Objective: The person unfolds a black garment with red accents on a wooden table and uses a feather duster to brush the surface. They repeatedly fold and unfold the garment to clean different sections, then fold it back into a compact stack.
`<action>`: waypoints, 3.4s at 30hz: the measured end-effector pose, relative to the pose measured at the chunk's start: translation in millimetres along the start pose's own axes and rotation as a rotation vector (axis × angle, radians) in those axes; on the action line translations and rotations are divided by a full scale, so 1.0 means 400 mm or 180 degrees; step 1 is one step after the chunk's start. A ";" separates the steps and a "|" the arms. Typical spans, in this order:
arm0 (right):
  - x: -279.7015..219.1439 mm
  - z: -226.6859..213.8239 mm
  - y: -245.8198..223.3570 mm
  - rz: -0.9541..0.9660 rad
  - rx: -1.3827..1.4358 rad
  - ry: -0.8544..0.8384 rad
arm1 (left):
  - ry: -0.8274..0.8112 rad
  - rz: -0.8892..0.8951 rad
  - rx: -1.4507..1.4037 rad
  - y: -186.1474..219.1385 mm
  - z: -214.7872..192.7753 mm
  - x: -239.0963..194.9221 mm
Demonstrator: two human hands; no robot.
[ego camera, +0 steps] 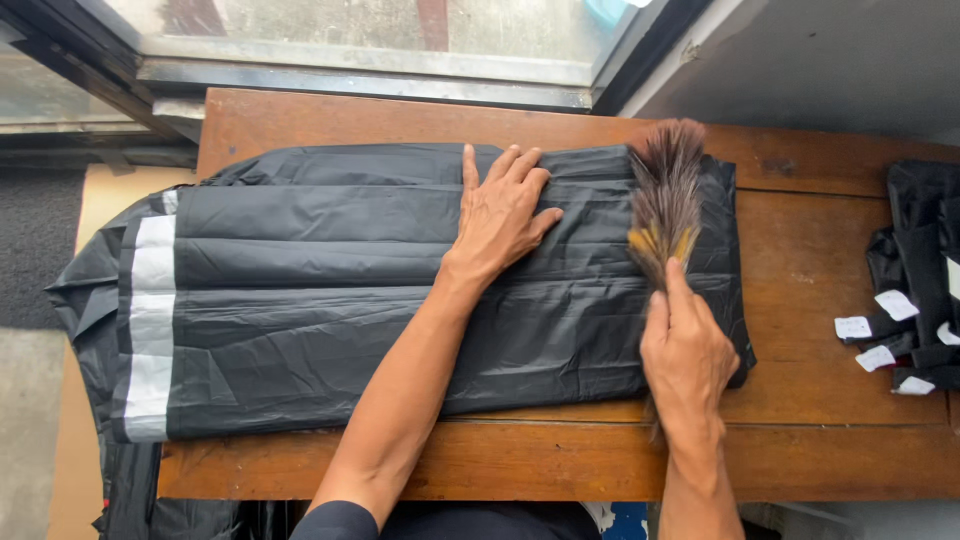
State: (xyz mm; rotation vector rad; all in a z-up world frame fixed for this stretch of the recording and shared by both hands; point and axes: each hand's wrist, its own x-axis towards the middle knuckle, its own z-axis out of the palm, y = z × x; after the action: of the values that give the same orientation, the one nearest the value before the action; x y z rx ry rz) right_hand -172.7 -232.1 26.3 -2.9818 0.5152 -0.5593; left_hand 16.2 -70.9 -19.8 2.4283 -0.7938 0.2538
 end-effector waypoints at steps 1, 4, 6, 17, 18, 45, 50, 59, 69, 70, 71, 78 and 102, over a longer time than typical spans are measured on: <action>-0.007 -0.004 -0.020 -0.0046 0.0139 0.0006 | -0.0025 -0.0088 -0.0116 -0.021 0.002 -0.014; -0.043 -0.034 -0.116 -0.0537 0.0600 -0.0254 | 0.0201 0.0085 0.0003 -0.016 -0.029 -0.008; -0.068 -0.046 -0.147 -0.0716 0.0560 -0.0151 | 0.0464 0.0104 -0.0214 -0.056 0.003 -0.008; -0.037 -0.044 -0.111 -0.1346 0.0161 -0.0025 | 0.0907 0.0472 0.0039 -0.045 -0.062 0.042; -0.021 -0.033 -0.100 -0.1225 0.0016 -0.0136 | 0.0914 0.0459 -0.0171 -0.050 -0.056 0.046; 0.062 0.052 -0.049 -0.0452 0.0064 0.0273 | -0.0016 0.0319 0.0485 0.004 -0.086 -0.076; 0.021 0.023 -0.160 -0.0568 0.0053 0.0402 | -0.0175 0.0244 0.0543 -0.026 -0.058 -0.078; 0.074 0.028 -0.034 -0.0731 -0.1185 0.0484 | -0.0319 0.0257 0.0508 -0.025 -0.069 -0.081; 0.043 0.029 -0.179 -0.1127 -0.0446 0.0442 | -0.0182 0.0315 0.0598 -0.047 -0.016 -0.091; 0.026 0.043 -0.195 -0.1292 -0.0377 0.0414 | -0.0124 0.0393 0.0627 -0.059 0.005 -0.094; 0.041 0.049 -0.147 -0.1255 -0.0387 0.0400 | -0.0152 0.0421 0.0613 -0.049 -0.018 -0.086; 0.124 0.031 0.078 -0.0194 -0.1334 0.0170 | -0.0019 0.0493 0.0852 -0.021 -0.073 -0.061; 0.064 0.017 -0.033 -0.0637 0.0236 0.0553 | 0.0181 -0.0467 0.1065 -0.112 -0.107 -0.064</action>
State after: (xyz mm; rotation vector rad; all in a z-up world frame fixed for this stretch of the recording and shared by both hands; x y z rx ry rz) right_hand -143.9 -228.4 30.3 -2.9479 0.2003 -0.8398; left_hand 21.8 -4.3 -13.9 2.7627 -0.5813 0.4255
